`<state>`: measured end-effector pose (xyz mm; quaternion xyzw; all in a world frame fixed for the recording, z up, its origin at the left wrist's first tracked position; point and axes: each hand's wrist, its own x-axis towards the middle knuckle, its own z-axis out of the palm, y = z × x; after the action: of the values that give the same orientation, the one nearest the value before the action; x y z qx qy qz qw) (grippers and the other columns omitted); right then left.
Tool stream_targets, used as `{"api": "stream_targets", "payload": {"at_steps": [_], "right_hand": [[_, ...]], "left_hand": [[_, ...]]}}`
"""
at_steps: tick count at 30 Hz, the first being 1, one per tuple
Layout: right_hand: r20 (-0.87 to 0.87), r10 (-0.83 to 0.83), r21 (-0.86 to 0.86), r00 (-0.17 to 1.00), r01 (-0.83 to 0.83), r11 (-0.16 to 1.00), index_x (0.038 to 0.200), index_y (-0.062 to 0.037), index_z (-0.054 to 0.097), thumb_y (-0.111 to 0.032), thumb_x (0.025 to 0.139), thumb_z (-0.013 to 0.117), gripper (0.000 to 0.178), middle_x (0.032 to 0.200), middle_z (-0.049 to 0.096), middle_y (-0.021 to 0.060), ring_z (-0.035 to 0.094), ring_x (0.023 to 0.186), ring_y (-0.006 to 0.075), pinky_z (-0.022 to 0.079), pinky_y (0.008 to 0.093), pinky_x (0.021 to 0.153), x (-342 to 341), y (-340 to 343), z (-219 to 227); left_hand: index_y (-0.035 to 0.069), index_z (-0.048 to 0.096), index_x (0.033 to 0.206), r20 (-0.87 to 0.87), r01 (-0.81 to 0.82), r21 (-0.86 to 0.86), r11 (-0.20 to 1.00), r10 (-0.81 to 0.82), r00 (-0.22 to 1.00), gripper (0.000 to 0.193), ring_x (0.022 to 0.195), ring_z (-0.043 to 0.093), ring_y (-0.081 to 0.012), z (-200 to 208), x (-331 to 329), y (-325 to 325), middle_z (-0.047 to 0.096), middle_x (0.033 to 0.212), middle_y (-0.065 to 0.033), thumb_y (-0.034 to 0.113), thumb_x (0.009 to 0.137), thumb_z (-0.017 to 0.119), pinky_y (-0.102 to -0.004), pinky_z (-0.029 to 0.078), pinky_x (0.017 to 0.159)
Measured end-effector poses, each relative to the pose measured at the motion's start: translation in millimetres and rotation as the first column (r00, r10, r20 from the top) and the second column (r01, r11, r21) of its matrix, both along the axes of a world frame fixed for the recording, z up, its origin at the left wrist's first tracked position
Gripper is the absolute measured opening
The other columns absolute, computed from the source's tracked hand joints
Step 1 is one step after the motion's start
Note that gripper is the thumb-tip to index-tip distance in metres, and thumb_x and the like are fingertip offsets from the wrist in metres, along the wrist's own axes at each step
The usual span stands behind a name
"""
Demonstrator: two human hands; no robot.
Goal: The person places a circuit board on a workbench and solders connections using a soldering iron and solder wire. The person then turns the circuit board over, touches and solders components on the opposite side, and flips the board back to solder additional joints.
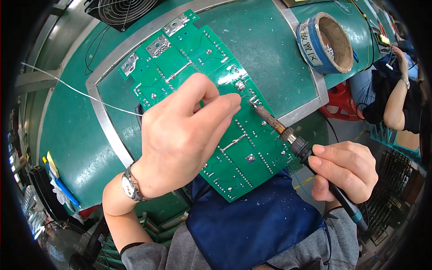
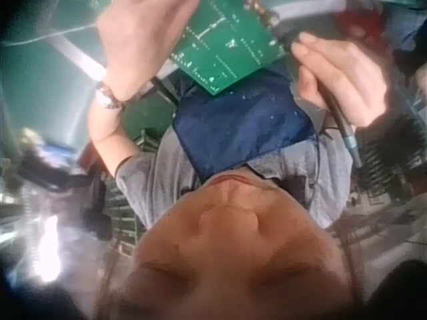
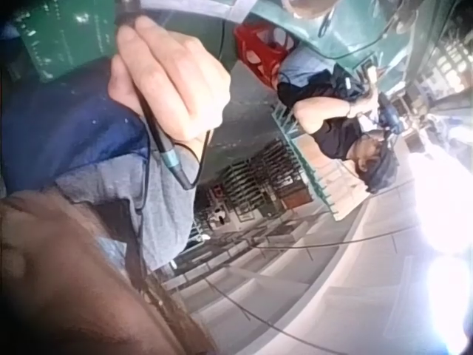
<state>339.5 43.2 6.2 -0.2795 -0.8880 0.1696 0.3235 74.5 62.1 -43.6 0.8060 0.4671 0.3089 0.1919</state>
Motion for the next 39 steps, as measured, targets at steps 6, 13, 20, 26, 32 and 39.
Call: {"api": "stream_targets", "payload": {"at_steps": [6, 13, 20, 26, 32, 39], "right_hand": [[-0.015, -0.016, -0.018, 1.000, 0.016, 1.000, 0.089, 0.0062, 0.071, -0.007, 0.081, 0.073, 0.016, 0.084, 0.069, 0.0182, 0.068, 0.058, 0.0220, 0.057, 0.0273, 0.051, 13.6, -7.2, 7.9], [0.000, -0.062, -0.017, 0.998, 0.062, 0.998, 0.087, 0.0057, 0.071, -0.008, 0.079, 0.073, 0.016, 0.079, 0.069, 0.0168, 0.068, 0.058, 0.0216, 0.057, 0.0266, 0.051, 15.6, -13.4, 4.7], [0.008, -0.032, 0.058, 0.999, 0.031, 0.998, 0.085, 0.0068, 0.072, -0.008, 0.079, 0.074, 0.016, 0.077, 0.068, 0.0165, 0.067, 0.058, 0.0205, 0.057, 0.0253, 0.050, 6.9, -9.5, -0.6], [0.004, -0.029, 0.106, 1.000, 0.028, 0.994, 0.083, 0.0065, 0.073, -0.009, 0.079, 0.074, 0.016, 0.077, 0.069, 0.0166, 0.067, 0.057, 0.0202, 0.057, 0.0248, 0.049, 3.0, -11.1, -1.5], [0.017, -0.094, 0.028, 0.995, 0.094, 0.995, 0.085, 0.0070, 0.072, -0.008, 0.079, 0.074, 0.017, 0.078, 0.069, 0.0176, 0.067, 0.057, 0.0207, 0.057, 0.0258, 0.050, 4.7, -13.6, 3.6], [0.030, -0.094, -0.097, 0.995, 0.097, 0.991, 0.091, 0.0065, 0.070, -0.007, 0.081, 0.072, 0.017, 0.084, 0.068, 0.0176, 0.068, 0.061, 0.0230, 0.058, 0.0282, 0.053, 26.3, -27.6, 14.5]], "left_hand": [[0.006, 0.073, 0.097, 0.033, 0.057, 0.012, 0.998, -0.057, 0.998, 0.025, 0.059, 0.054, -0.0140, 3.5, 4.5, -2.6, 0.054, 0.078, -0.0041, -0.002, 0.073, 0.077, -0.0281, 0.042, 0.050], [0.006, 0.073, 0.096, 0.028, 0.116, -0.033, 0.993, -0.115, 0.993, 0.026, 0.060, 0.055, -0.0144, -1.8, 7.2, -11.3, 0.055, 0.078, -0.0044, -0.001, 0.072, 0.078, -0.0283, 0.042, 0.050], [0.007, 0.074, 0.100, 0.019, 0.123, 0.000, 0.992, -0.123, 0.992, 0.030, 0.060, 0.053, -0.0143, -8.9, 9.2, -5.3, 0.054, 0.081, -0.0042, -0.001, 0.071, 0.079, -0.0283, 0.042, 0.051], [0.008, 0.074, 0.102, 0.016, 0.125, 0.005, 0.992, -0.125, 0.992, 0.030, 0.061, 0.052, -0.0152, -12.6, 10.1, -5.2, 0.053, 0.082, -0.0045, -0.001, 0.073, 0.077, -0.0281, 0.043, 0.053], [0.008, 0.074, 0.100, -0.055, 0.070, 0.030, 0.997, -0.068, 0.996, 0.028, 0.062, 0.055, -0.0154, 5.1, 7.5, -13.2, 0.054, 0.079, -0.0040, -0.001, 0.073, 0.078, -0.0277, 0.044, 0.054], [0.008, 0.075, 0.097, 0.110, 0.182, -0.246, 0.952, -0.159, 0.981, 0.027, 0.062, 0.056, -0.0145, 9.1, 20.2, -55.5, 0.057, 0.078, -0.0042, 0.000, 0.072, 0.080, -0.0277, 0.043, 0.051]]}}
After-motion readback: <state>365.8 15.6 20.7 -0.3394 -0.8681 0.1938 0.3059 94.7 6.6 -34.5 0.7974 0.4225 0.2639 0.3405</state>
